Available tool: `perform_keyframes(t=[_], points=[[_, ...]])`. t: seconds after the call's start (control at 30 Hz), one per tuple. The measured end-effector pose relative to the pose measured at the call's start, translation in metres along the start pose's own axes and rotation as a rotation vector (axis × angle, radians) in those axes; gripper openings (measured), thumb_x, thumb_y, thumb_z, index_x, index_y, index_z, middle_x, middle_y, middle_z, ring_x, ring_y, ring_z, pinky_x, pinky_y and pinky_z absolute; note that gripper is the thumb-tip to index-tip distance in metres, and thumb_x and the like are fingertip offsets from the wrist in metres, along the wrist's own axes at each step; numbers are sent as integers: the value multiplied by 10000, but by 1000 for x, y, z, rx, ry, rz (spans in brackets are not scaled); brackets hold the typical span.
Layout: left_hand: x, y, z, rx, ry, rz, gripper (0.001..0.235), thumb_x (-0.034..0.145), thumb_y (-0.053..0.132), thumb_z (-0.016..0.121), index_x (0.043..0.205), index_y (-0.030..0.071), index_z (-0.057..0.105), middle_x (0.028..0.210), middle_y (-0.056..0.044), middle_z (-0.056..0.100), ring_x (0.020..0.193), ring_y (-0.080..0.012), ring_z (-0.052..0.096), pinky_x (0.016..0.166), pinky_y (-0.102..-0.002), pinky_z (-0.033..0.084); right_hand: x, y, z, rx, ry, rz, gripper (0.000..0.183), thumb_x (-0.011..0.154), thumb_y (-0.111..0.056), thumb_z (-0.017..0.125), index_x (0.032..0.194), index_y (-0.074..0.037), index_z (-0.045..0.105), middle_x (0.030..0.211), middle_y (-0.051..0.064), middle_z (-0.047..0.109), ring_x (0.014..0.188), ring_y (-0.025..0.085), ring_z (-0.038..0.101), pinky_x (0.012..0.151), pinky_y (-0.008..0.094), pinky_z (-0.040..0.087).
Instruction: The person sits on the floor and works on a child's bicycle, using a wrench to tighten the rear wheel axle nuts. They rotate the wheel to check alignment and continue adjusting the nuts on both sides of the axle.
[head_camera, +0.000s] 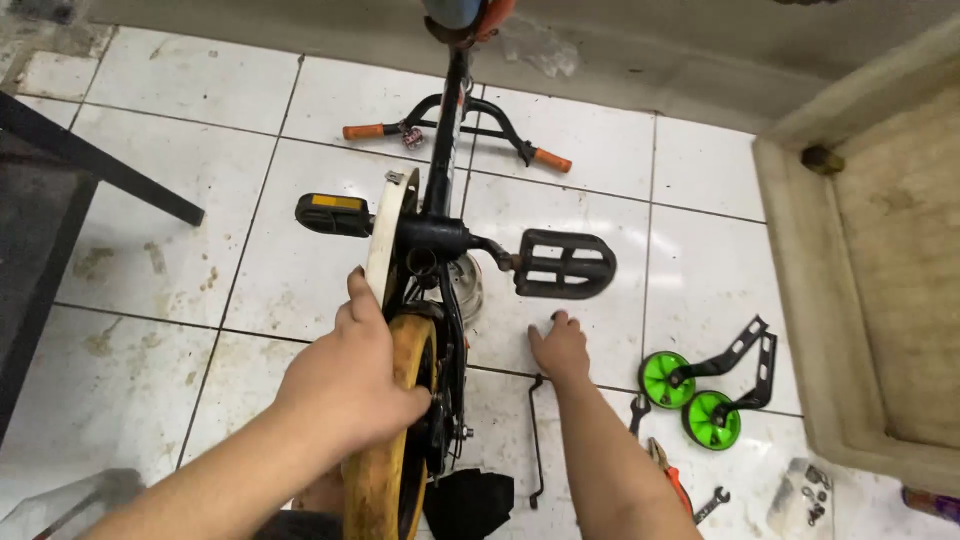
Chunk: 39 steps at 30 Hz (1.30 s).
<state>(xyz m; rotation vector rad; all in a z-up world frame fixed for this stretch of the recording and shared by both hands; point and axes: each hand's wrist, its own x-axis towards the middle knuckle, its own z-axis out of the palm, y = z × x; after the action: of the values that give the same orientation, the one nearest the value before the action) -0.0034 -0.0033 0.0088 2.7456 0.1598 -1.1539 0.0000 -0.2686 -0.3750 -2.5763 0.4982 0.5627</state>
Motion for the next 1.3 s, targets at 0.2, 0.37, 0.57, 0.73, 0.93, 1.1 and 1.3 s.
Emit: perform_keyframes(t=[0.2, 0.37, 0.57, 0.73, 0.93, 1.1, 1.3], points=[[-1, -14, 21, -281, 170, 127, 1180, 699, 254, 744, 1525, -179, 21, 1439, -383, 412, 1179, -533, 607, 944, -610, 514, -120, 46, 57, -262, -150, 27, 505, 1004, -508, 510, 1195, -41, 536, 1119, 170, 600, 1037, 384, 691, 855, 499, 614], [-8, -15, 29, -284, 246, 157, 1229, 709, 349, 786, 1531, -170, 34, 1405, -381, 467, 1252, -521, 561, 1025, -590, 460, -146, 60, 74, -232, -128, -36, 202, 994, -91, 449, 1175, -13, 496, 1058, 179, 644, 1003, 344, 720, 879, 438, 627], [-3, -28, 40, -407, 241, 253, 1362, 675, 337, 849, 1540, -118, -100, 1466, -380, 401, 1325, -516, 497, 1095, -567, 411, -160, 45, 34, 26, -60, 71, 238, 1029, -116, 378, 1204, 16, 471, 1112, 265, 654, 1119, 440, 681, 963, 527, 567], [-9, -31, 50, -455, 248, 270, 1353, 668, 271, 829, 1541, -97, -137, 1448, -372, 427, 1318, -494, 515, 1084, -546, 421, -165, 14, 31, 275, 57, 180, 314, 1041, -201, 395, 1262, 2, 488, 1207, 284, 650, 1225, 482, 616, 1053, 557, 467], [-12, -33, 48, -457, 230, 271, 1400, 652, 313, 859, 1552, -65, -146, 1436, -348, 451, 1328, -467, 513, 1081, -534, 431, -222, -60, 8, 632, 37, 233, 444, 1000, -336, 542, 1318, -31, 602, 1161, 205, 695, 1163, 369, 668, 957, 452, 547], [-20, -34, 45, -501, 216, 278, 1404, 673, 395, 858, 1564, -58, -128, 1474, -334, 436, 1356, -448, 494, 1103, -532, 422, -275, -92, -53, 1141, -161, 224, 476, 993, -127, 516, 1379, 145, 453, 867, 29, 454, 661, 116, 488, 485, 197, 409], [-3, -36, 47, -629, 212, 254, 1268, 773, 501, 745, 1604, 9, -77, 1498, -310, 439, 1379, -435, 478, 1101, -535, 420, -250, -103, -93, 1436, -246, 203, 75, 1031, -118, 434, 1066, -53, 420, 815, -54, 292, 636, 47, 316, 485, 120, 236]])
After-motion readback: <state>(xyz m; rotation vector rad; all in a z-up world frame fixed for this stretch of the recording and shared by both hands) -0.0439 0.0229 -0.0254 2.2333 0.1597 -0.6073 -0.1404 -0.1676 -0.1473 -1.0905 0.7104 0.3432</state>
